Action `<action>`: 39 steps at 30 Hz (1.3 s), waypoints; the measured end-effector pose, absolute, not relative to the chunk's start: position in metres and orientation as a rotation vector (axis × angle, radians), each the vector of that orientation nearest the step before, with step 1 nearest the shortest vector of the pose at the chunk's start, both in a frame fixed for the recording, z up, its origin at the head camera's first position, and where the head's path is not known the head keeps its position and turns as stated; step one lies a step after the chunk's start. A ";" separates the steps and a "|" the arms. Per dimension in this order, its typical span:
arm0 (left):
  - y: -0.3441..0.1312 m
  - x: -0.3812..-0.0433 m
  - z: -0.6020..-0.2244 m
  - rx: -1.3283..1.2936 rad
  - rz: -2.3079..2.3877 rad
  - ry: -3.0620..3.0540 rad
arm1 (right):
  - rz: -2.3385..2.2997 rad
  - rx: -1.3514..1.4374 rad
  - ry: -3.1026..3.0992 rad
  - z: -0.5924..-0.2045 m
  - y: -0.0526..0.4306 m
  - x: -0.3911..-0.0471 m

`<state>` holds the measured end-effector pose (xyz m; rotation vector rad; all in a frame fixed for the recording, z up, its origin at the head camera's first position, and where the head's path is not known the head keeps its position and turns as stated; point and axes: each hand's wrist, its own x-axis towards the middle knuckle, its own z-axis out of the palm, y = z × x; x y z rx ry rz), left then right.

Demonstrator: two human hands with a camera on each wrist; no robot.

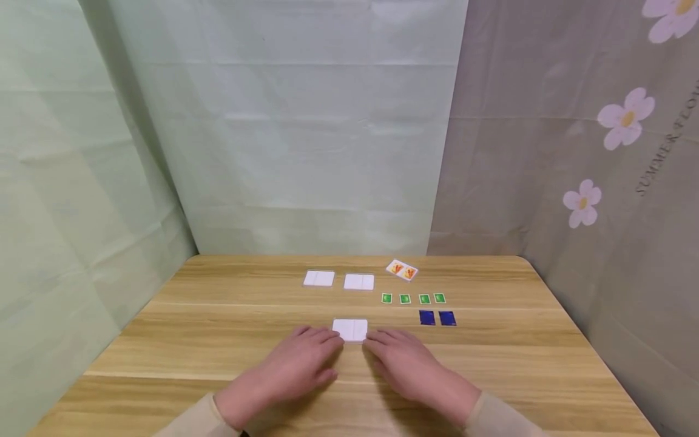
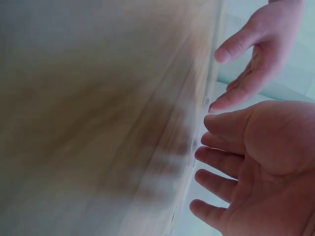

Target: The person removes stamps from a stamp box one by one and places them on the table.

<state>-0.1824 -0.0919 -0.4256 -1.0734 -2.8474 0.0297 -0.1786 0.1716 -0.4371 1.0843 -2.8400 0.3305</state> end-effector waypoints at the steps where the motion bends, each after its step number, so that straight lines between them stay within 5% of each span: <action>1: -0.093 -0.184 -0.426 -1.068 0.024 -2.848 | 0.332 1.088 -2.839 -0.437 0.170 -0.180; 39: -0.149 -0.229 -0.432 -0.795 -0.250 -2.944 | 0.216 1.107 -2.886 -0.435 0.088 -0.237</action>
